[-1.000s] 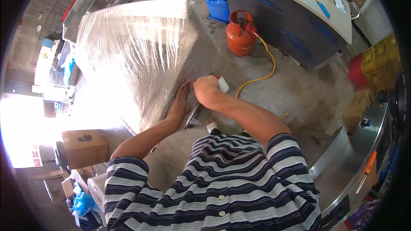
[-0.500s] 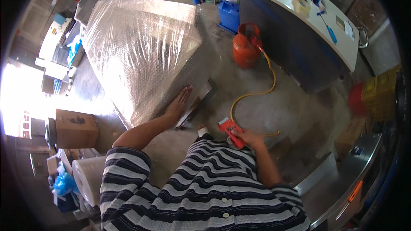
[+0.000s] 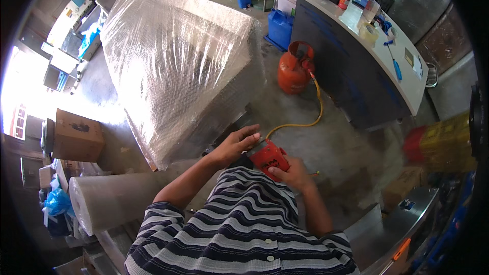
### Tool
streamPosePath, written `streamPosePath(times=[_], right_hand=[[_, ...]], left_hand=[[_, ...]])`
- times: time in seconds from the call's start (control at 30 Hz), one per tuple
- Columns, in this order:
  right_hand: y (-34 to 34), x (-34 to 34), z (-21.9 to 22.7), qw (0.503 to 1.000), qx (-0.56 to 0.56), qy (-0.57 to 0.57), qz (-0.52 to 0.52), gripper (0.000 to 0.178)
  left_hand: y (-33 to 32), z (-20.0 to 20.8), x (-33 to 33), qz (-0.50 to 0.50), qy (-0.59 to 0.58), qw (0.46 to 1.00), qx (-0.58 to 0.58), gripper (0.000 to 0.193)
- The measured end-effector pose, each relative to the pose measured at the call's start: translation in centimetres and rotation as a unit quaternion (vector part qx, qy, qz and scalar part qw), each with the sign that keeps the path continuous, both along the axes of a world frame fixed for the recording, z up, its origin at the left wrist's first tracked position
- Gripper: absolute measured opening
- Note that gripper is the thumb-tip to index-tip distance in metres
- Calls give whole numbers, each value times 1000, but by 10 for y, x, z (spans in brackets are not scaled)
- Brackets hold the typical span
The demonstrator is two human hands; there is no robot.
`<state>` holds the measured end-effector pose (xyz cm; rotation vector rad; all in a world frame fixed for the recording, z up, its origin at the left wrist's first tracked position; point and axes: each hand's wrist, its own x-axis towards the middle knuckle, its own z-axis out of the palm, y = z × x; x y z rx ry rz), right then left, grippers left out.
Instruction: The person wraps a large rectangular object with bubble wrap and secures it with packing tape using a handheld dispenser. They smooth the wrap, cut tape, and seal edges around the item.
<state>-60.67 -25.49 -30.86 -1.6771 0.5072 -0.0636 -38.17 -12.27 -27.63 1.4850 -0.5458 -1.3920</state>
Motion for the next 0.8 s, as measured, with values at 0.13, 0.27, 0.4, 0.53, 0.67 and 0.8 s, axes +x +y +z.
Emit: streamPosePath(times=[0.13, 0.27, 0.4, 0.53, 0.67, 0.8], right_hand=[[-18, 29, 34, 996, -81, -27, 28, 51], [-21, 52, 51, 995, -92, -30, 34, 53], [-16, 73, 54, 990, -134, -21, 25, 53], [-15, 84, 51, 982, -188, 28, -2, 53], [-22, 86, 48, 976, -204, -70, 30, 52], [-32, 87, 46, 952, -240, -177, 62, 51]], left_hand=[[-3, 45, 26, -39, -29, 998, -34, 48], [-2, 42, 50, -6, -34, 997, -70, 34], [-5, 49, 71, 65, -159, 984, -45, 27], [4, 64, 109, 128, -232, 964, -4, 28], [19, 58, 100, 117, -217, 965, -93, 49], [21, 57, 75, 19, -74, 985, -152, 74]])
